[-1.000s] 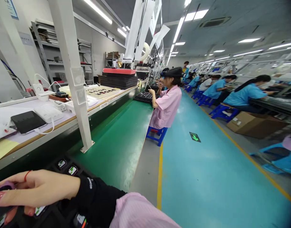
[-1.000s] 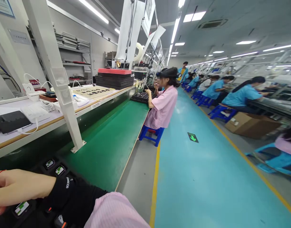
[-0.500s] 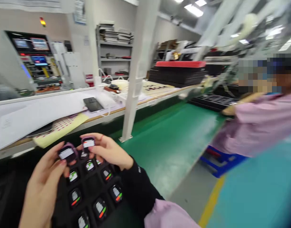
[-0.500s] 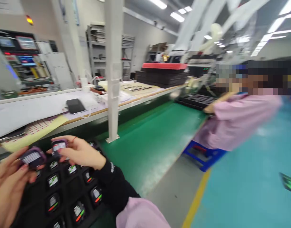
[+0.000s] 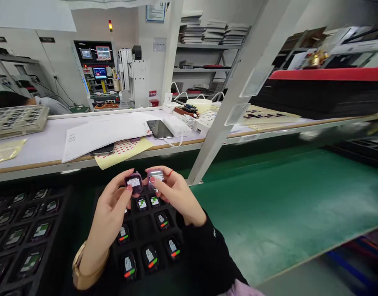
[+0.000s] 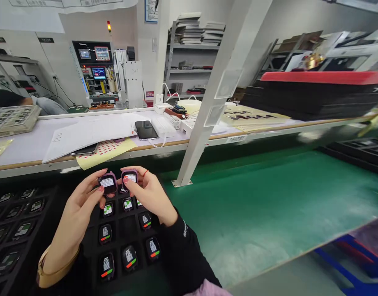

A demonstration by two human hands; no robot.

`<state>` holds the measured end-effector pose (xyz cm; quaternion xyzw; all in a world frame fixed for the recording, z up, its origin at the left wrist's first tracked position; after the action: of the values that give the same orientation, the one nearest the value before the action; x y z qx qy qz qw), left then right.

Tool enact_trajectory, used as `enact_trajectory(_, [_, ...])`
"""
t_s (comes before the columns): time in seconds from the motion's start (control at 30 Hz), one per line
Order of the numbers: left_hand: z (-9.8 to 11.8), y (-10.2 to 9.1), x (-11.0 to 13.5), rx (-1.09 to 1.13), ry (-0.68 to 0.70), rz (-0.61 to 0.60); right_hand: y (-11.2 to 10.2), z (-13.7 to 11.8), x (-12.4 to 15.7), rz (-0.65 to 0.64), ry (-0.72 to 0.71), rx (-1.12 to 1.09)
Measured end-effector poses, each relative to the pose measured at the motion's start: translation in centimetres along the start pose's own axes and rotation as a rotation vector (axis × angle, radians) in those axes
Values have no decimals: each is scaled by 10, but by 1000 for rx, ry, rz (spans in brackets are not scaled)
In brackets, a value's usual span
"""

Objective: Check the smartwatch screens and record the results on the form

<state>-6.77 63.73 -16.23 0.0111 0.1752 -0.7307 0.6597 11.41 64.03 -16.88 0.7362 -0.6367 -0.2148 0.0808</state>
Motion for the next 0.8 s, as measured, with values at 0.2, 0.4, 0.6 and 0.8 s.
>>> enact_trajectory(0.2, [-1,1,-1,-20,15,44,7,-7,-1,-17,2,0])
enact_trajectory(0.4, [4,3,0,2,41,45,4,-9,1,-36,5,-1])
enact_trajectory(0.6, [3,6,-3,16,-4,74,5,-7,0,-49,33,-5])
enact_trajectory(0.8, [-2,2,-1,-4,-4,83,1,-16,8,-149,47,-88])
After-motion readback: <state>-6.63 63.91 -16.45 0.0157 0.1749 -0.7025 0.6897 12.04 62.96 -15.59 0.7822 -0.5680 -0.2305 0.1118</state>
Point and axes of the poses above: each hand's wrist, its own x-axis away from the middle knuckle, its own y-axis out of the palm, z = x × y, the point moved 2 cm from there along -x, towards the middle knuckle, and after that the axes turned 14 degrees about -x, right-handed, at the moved point
